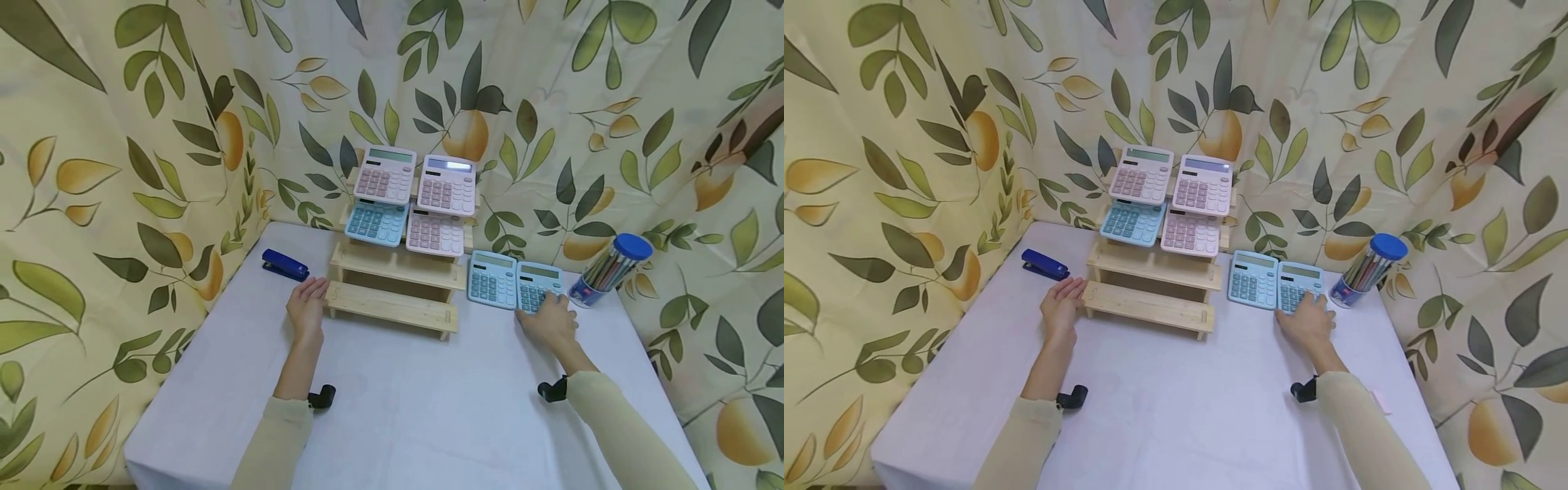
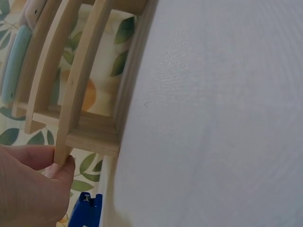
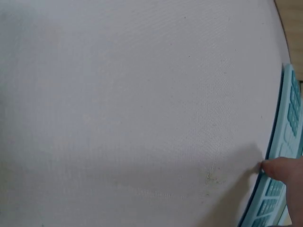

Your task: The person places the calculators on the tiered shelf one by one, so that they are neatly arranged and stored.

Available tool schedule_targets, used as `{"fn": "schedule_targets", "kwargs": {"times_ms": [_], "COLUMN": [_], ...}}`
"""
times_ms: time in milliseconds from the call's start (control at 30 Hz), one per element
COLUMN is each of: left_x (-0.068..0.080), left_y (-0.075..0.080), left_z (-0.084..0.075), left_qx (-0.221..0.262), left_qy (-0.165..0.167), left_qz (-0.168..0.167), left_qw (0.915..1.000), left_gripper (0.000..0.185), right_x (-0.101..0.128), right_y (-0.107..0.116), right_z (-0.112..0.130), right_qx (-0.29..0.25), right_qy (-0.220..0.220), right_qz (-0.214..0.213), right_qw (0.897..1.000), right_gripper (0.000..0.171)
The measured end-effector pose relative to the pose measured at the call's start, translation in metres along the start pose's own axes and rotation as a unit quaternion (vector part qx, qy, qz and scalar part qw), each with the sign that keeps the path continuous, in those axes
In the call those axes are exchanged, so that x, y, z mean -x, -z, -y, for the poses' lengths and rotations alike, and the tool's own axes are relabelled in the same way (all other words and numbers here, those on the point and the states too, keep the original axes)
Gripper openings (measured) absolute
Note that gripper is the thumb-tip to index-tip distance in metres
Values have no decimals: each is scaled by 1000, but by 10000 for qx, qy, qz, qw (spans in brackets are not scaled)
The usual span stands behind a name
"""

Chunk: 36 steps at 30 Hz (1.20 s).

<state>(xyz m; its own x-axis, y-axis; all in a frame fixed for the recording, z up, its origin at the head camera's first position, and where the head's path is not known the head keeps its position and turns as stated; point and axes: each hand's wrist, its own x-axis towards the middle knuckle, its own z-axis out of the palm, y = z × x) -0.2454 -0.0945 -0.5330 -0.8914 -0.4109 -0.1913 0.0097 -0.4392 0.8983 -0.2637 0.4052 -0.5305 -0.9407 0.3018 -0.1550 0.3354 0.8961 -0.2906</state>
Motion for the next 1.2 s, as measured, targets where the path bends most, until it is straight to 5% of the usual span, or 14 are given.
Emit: {"fn": "schedule_targets", "kwargs": {"times_ms": [233,1200], "left_x": [-1,-1], "left_y": [-3,-1], "left_z": [1,-1], "left_qx": [12,86], "left_qy": [-51,-70], "left_qz": [-50,4], "left_qw": [10000,9999], "left_gripper": [67,66], "right_x": [-6,-5], "right_y": [1,-3], "right_z": [-2,-3], "right_qx": [-62,-682], "right_qy": [186,-245], "right_qz": [-195,-521], "right_qw": [9996,9960], "right_gripper": [109,115]}}
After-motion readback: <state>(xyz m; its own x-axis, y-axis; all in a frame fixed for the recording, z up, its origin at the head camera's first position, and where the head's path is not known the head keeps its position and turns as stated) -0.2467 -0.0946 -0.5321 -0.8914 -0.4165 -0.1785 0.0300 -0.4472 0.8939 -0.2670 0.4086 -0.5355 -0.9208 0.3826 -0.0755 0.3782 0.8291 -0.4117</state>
